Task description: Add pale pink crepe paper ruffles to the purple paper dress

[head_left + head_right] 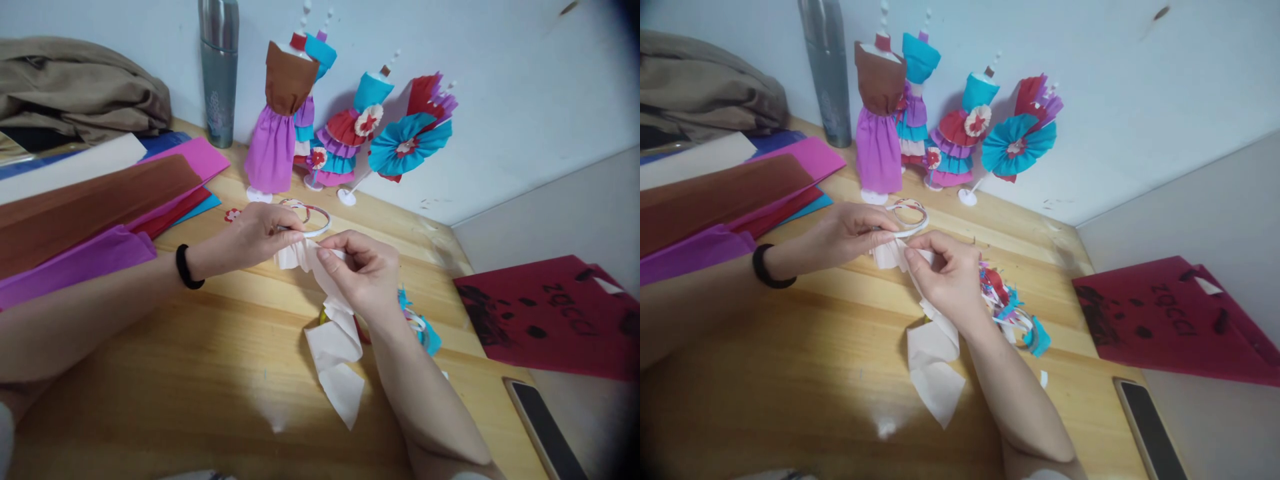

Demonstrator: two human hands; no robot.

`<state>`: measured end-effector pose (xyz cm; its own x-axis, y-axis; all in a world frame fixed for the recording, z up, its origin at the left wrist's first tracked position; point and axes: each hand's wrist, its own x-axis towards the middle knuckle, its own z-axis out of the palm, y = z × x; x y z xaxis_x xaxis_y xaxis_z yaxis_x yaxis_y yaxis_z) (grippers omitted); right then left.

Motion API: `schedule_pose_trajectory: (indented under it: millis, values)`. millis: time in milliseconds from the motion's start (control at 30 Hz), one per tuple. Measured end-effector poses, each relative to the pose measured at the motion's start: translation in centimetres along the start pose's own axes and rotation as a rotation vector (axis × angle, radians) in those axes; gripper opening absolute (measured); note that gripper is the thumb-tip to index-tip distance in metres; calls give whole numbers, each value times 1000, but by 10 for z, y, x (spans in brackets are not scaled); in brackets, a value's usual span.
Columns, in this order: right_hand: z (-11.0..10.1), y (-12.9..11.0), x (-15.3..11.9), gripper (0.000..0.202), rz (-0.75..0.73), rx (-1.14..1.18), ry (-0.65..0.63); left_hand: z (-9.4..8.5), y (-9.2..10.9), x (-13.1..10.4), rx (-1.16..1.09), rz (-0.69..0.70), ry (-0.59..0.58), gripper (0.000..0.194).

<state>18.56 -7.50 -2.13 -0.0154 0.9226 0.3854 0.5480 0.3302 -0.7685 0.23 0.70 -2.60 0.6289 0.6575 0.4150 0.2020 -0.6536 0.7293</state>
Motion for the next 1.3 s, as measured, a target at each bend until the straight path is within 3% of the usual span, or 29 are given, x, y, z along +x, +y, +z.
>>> schedule_pose_trajectory:
  millis: [300,667,967,1167,1300]
  values:
    - [4,-2,-1,8,20,13,5,3,-4,-1,-3,41,-8,23]
    - [1,-3,2,10,39,-60,95,1,9,-4,-50,-31,-15,18]
    - [2,-2,-2,7,36,-56,82,6,5,-4,-26,-31,66,22]
    - [-2,-4,-3,18,30,23,44,6,1,-4,19,74,93,23]
    - [-5,-3,-1,21,33,8,-29,7,0,-5,34,74,81,23]
